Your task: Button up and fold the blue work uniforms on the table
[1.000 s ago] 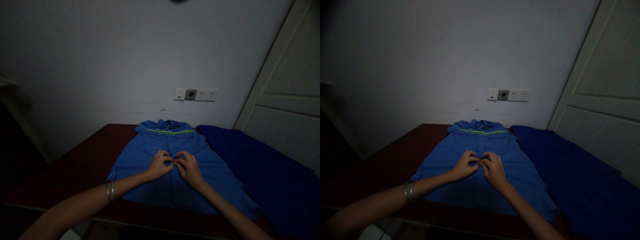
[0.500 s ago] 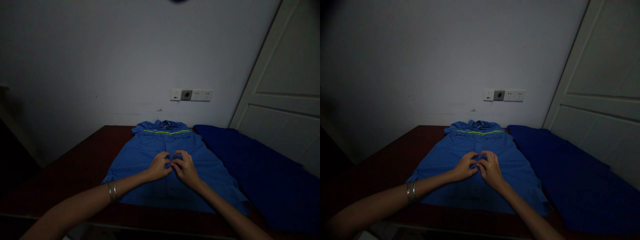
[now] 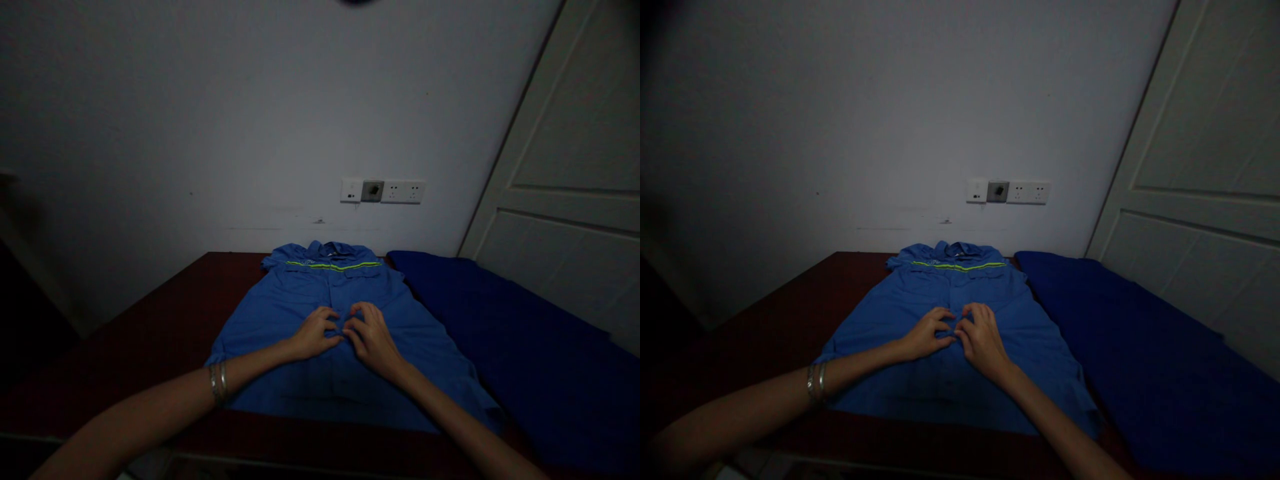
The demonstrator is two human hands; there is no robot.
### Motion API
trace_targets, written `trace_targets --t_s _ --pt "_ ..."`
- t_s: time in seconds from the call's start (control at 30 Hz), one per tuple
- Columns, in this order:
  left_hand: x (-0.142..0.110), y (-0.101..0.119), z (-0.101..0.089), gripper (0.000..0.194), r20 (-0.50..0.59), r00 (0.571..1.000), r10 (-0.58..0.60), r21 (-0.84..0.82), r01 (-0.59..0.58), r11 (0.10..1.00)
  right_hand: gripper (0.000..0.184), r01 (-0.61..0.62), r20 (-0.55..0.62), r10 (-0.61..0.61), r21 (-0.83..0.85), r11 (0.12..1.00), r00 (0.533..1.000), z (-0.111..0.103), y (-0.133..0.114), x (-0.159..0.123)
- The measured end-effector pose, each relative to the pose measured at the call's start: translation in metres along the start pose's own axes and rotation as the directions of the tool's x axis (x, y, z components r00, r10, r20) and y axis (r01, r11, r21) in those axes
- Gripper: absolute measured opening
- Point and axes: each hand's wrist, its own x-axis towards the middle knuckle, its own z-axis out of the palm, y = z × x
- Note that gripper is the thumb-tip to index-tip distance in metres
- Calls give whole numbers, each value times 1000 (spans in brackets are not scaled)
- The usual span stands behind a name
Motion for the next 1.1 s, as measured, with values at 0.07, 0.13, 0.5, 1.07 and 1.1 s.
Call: trace_targets --t_s 0.07,0.13,0.5,1.07,1.1 --pt "1 3 0 12 -24 1000 -7 44 8 999 9 -11 6 11 4 1000 1000 0 0 1" --pt "2 7 1 16 -45 999 -22 94 26 995 9 -32 12 31 8 999 999 1 0 2" --pt "4 21 7 17 -82 995 -65 271 85 959 6 -179 142 178 -9 984 974 -2 -3 16" --pt "2 23 7 18 1 996 -89 327 84 941 12 131 177 -64 -399 908 982 -6 -5 17" --pt "1 22 6 18 5 996 -87 325 81 942 12 149 178 -80 -418 896 981 -5 -5 17"
